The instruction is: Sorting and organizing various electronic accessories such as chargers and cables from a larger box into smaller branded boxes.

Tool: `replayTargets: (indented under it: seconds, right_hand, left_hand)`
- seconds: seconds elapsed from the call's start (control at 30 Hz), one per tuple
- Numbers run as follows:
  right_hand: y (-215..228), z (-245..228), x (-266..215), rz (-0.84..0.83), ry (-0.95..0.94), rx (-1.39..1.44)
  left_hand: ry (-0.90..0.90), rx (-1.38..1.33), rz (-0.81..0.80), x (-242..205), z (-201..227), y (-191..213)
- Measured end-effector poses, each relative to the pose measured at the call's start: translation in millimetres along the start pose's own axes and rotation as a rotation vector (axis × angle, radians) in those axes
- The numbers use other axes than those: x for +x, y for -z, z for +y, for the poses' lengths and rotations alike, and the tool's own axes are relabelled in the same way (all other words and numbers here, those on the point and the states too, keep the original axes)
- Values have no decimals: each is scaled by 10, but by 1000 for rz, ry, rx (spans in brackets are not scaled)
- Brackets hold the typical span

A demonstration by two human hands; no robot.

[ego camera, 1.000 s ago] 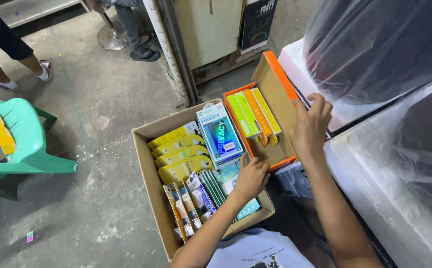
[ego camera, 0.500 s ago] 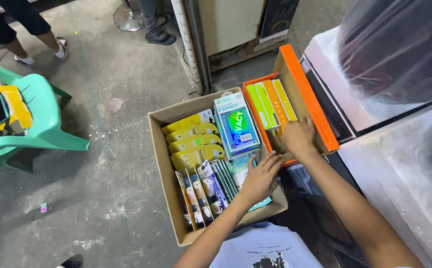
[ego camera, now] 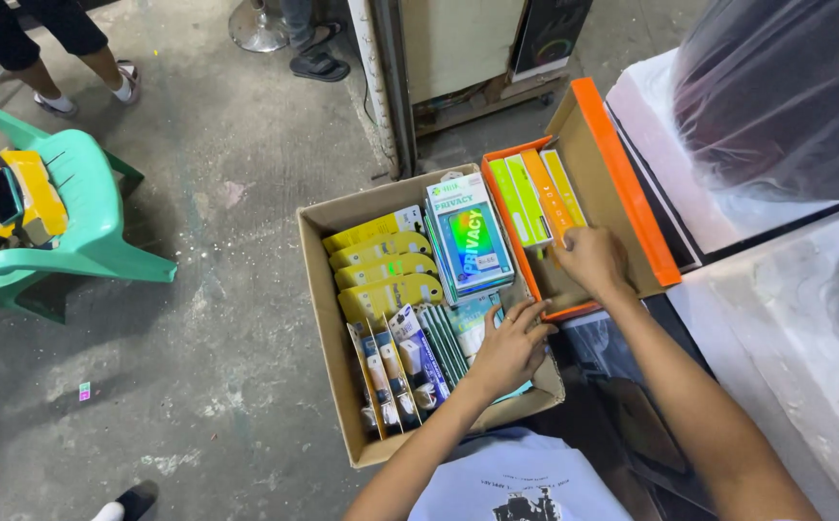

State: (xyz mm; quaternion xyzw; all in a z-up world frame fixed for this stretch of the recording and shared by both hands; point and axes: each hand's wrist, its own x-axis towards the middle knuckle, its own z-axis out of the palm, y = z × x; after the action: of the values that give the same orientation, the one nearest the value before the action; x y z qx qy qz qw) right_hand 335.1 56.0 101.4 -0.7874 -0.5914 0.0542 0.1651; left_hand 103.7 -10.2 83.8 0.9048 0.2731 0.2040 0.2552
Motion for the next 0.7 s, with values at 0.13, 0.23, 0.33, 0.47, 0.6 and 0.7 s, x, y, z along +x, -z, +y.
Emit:
replayTargets:
  seconds: [0.13,0.23,0.33,0.47,0.6,0.7]
  right_hand:
    - [143,67,16,156,-25,345]
    - [471,-61,-9,232,80,418]
    - [667,-95,-68,109,152,444]
    - [722,-127,-189,64,152,494]
    - [715,-200,-233,121,170,501]
    - [565,-13,-243,54,86,553]
  left_hand:
    - [56,-190,32,48,132,195]
    - [82,-246,144,184,135,268]
    - [77,-231,285,413,103,347]
    - [24,-204,305,799,82,398]
    - [-64,-139,366,1125,-15,211]
    - [-181,-138,456,1189,-253,-59]
